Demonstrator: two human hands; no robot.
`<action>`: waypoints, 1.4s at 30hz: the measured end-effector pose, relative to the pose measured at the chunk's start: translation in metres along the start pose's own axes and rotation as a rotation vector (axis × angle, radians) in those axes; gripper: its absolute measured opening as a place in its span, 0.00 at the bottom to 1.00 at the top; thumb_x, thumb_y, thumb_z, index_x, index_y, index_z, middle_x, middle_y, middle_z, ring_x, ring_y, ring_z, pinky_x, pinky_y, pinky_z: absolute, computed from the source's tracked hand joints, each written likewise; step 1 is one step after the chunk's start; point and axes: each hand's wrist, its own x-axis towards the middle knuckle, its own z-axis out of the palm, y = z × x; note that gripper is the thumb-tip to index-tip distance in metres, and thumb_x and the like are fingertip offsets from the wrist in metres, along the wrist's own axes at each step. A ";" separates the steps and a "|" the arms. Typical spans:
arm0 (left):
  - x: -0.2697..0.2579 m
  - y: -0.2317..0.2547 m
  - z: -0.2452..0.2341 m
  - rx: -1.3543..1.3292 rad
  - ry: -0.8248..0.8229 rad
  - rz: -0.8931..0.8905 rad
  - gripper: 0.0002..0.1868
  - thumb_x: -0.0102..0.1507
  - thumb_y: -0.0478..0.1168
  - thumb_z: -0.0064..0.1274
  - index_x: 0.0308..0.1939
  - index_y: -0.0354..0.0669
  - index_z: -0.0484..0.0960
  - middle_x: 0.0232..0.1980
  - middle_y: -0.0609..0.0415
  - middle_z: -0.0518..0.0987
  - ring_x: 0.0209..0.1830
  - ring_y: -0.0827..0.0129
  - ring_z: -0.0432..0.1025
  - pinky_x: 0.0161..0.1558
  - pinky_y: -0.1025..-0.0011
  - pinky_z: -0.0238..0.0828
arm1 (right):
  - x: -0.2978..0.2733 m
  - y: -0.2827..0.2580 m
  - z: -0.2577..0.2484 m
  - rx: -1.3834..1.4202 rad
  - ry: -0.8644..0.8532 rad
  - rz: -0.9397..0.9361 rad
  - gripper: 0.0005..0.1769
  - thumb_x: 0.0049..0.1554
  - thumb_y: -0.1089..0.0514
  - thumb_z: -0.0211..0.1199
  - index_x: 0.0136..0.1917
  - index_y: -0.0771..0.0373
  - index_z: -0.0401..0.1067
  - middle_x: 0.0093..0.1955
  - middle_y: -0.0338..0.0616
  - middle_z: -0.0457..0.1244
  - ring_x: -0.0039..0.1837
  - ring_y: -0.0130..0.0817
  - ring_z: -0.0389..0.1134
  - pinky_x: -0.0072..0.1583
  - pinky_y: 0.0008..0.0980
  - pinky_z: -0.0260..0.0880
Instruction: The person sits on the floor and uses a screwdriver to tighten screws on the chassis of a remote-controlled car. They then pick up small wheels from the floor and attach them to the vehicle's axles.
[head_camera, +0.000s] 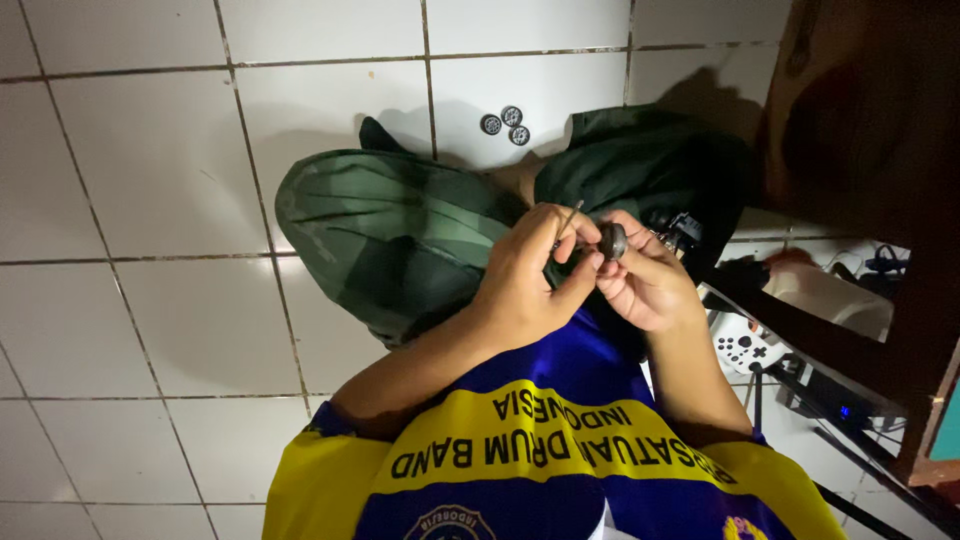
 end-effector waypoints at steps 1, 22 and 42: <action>-0.001 0.000 0.002 0.005 0.013 0.004 0.12 0.63 0.32 0.61 0.48 0.39 0.75 0.39 0.52 0.73 0.35 0.65 0.69 0.43 0.68 0.71 | -0.002 0.000 -0.002 0.007 -0.016 0.002 0.17 0.66 0.65 0.60 0.67 0.70 0.66 0.56 0.51 0.66 0.51 0.31 0.69 0.54 0.23 0.71; -0.002 -0.005 -0.001 0.010 0.040 0.028 0.10 0.62 0.31 0.62 0.42 0.41 0.76 0.35 0.54 0.72 0.37 0.61 0.73 0.44 0.66 0.72 | -0.004 -0.013 -0.008 -0.051 -0.028 0.060 0.14 0.65 0.70 0.57 0.65 0.69 0.70 0.54 0.53 0.68 0.49 0.35 0.71 0.52 0.27 0.74; -0.025 -0.046 0.009 -0.162 0.016 -0.022 0.15 0.59 0.28 0.58 0.37 0.38 0.64 0.35 0.49 0.70 0.35 0.55 0.71 0.39 0.66 0.70 | -0.005 0.002 -0.013 -0.307 -0.008 0.036 0.08 0.65 0.68 0.61 0.59 0.67 0.71 0.49 0.44 0.67 0.49 0.30 0.70 0.52 0.25 0.72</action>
